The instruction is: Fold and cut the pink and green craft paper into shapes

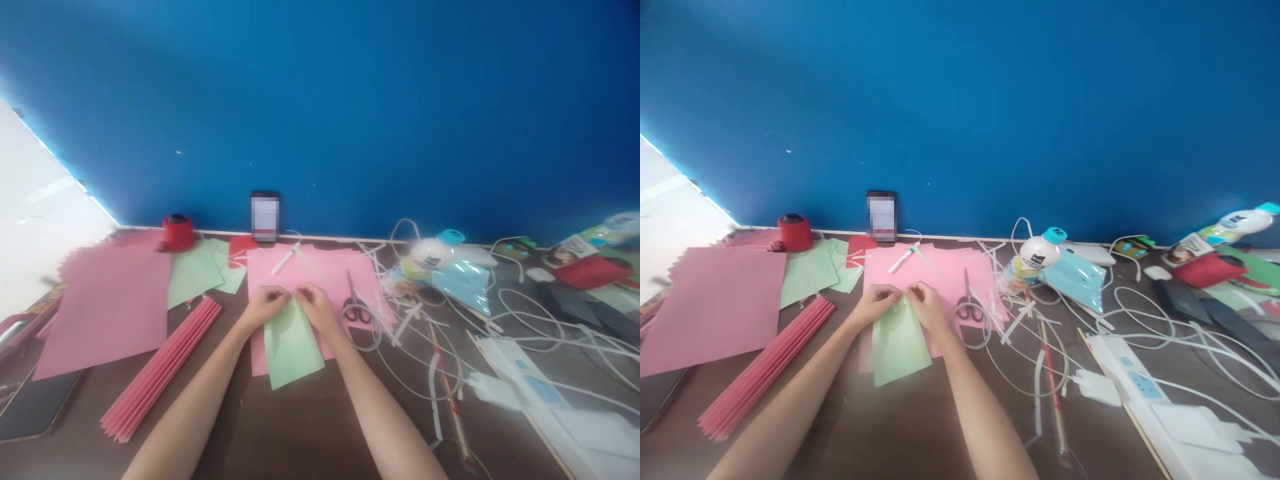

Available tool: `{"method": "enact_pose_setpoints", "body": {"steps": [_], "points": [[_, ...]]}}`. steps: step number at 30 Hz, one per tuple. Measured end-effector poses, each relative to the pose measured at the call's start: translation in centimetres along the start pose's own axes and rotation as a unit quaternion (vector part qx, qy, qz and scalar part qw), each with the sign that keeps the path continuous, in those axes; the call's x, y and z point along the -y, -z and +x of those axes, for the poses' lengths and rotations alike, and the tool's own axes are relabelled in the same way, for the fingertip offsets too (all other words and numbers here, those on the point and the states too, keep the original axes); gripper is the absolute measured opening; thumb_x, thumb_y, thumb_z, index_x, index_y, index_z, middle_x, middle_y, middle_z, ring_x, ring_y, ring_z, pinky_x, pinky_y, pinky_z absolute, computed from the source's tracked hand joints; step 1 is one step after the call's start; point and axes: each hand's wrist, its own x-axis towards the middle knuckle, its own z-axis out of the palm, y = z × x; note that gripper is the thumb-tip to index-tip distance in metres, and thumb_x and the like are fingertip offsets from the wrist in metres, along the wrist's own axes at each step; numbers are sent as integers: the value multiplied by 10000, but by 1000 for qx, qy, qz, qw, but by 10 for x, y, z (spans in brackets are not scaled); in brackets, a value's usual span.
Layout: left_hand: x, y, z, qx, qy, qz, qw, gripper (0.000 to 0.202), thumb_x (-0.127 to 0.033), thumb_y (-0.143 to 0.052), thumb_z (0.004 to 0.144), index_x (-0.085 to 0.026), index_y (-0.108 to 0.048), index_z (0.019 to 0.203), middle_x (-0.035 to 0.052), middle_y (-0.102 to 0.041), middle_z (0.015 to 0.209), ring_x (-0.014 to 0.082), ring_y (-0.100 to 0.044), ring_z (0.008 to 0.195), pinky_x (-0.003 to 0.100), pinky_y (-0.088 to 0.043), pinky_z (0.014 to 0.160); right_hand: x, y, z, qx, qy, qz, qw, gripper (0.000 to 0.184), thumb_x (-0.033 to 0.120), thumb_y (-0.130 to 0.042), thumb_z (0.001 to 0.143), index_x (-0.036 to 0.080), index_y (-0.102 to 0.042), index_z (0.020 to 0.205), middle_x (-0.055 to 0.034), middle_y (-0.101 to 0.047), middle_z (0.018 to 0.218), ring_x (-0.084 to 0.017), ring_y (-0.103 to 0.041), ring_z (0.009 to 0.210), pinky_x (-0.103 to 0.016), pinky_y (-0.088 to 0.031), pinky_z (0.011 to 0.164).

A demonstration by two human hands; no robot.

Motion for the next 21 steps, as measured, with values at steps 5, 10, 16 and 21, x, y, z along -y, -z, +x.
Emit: {"method": "enact_pose_setpoints", "body": {"steps": [5,10,16,21], "points": [[0,0,0,2,-8,6,1000,197,-292,-532,735,-167,-681,707,34,-685,737,182,-604,713,273,-461,668,2,0,-1,-2,12,-11,1000,158,326,-527,770,183,-574,721,0,-597,717,-152,-554,707,-270,-443,675],[3,0,1,4,-17,5,1000,203,-290,-529,742,-160,-679,696,35,-686,729,180,-607,696,271,-456,656,1,-1,-1,-2,17,-21,1000,148,309,-508,787,183,-556,726,4,-577,715,-147,-542,704,-262,-434,676],[8,0,2,8,-9,-3,1000,201,-289,-528,742,-159,-676,704,37,-690,749,183,-612,708,277,-459,675,2,-1,-2,-3,12,-16,1000,136,297,-501,792,181,-551,740,2,-570,719,-145,-534,699,-258,-427,670],[7,0,2,5,7,-5,1000,203,-296,-531,737,-149,-669,708,36,-690,759,177,-611,720,269,-458,686,2,-1,-2,-1,15,-16,1000,138,303,-506,791,182,-545,737,1,-568,728,-147,-533,712,-259,-421,679]]}}
